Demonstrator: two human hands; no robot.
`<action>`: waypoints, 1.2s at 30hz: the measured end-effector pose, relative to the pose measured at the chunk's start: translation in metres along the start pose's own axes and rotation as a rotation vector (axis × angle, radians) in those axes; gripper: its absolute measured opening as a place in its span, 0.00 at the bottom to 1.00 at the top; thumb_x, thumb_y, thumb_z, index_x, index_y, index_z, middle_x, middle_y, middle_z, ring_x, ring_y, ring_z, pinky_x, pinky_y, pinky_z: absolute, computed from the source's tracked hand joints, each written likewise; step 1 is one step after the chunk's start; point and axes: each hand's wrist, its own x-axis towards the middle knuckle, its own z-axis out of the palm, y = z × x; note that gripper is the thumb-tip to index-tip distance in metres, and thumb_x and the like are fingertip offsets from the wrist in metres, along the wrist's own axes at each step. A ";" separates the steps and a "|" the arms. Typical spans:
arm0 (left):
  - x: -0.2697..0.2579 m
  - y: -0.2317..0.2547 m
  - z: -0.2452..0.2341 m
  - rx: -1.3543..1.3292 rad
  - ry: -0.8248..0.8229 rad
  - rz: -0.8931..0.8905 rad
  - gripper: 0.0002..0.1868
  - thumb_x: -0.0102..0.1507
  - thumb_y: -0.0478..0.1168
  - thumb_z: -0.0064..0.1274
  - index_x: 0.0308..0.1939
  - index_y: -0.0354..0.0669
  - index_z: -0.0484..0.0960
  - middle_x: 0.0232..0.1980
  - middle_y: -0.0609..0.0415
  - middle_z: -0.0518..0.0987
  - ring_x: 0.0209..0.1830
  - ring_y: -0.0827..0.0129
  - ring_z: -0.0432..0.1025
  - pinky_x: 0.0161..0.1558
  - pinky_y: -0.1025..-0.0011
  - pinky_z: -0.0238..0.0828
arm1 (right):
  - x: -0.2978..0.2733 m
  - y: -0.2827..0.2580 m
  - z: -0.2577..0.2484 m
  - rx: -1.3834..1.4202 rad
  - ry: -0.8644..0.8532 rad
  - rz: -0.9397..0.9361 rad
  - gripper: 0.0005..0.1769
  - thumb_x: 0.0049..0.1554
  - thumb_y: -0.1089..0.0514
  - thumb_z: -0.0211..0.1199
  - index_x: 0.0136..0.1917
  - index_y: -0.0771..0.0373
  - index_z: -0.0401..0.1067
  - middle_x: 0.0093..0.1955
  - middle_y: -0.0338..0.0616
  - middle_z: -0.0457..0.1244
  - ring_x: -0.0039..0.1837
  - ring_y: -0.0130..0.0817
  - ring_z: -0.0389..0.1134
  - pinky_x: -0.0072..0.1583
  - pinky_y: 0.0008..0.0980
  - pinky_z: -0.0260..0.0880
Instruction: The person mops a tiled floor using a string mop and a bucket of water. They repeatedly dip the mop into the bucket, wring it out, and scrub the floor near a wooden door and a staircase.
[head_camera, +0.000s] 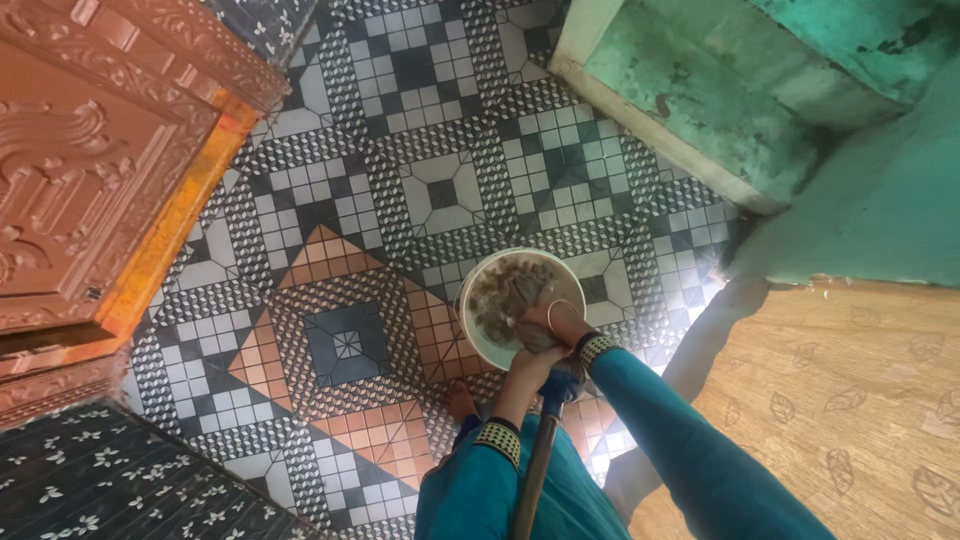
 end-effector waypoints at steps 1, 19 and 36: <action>-0.003 0.003 0.001 -0.038 0.000 0.037 0.23 0.56 0.48 0.68 0.44 0.29 0.86 0.41 0.47 0.87 0.36 0.65 0.82 0.37 0.68 0.77 | 0.000 0.000 -0.002 -0.070 0.111 0.005 0.37 0.48 0.41 0.72 0.62 0.70 0.72 0.54 0.60 0.71 0.53 0.49 0.73 0.55 0.42 0.74; -0.063 -0.002 -0.001 -0.726 -0.133 0.222 0.30 0.63 0.50 0.47 0.70 0.57 0.66 0.63 0.54 0.76 0.61 0.64 0.73 0.60 0.62 0.74 | -0.063 0.051 0.042 1.795 -0.220 -0.200 0.38 0.58 0.30 0.47 0.62 0.63 0.73 0.55 0.50 0.71 0.54 0.41 0.73 0.57 0.40 0.75; -0.040 -0.006 -0.023 -0.951 -0.126 -0.188 0.36 0.60 0.51 0.61 0.70 0.43 0.71 0.65 0.47 0.77 0.61 0.63 0.76 0.59 0.63 0.75 | 0.016 0.064 0.062 1.692 -0.438 -0.008 0.22 0.63 0.45 0.61 0.60 0.64 0.75 0.52 0.47 0.71 0.49 0.39 0.73 0.54 0.38 0.74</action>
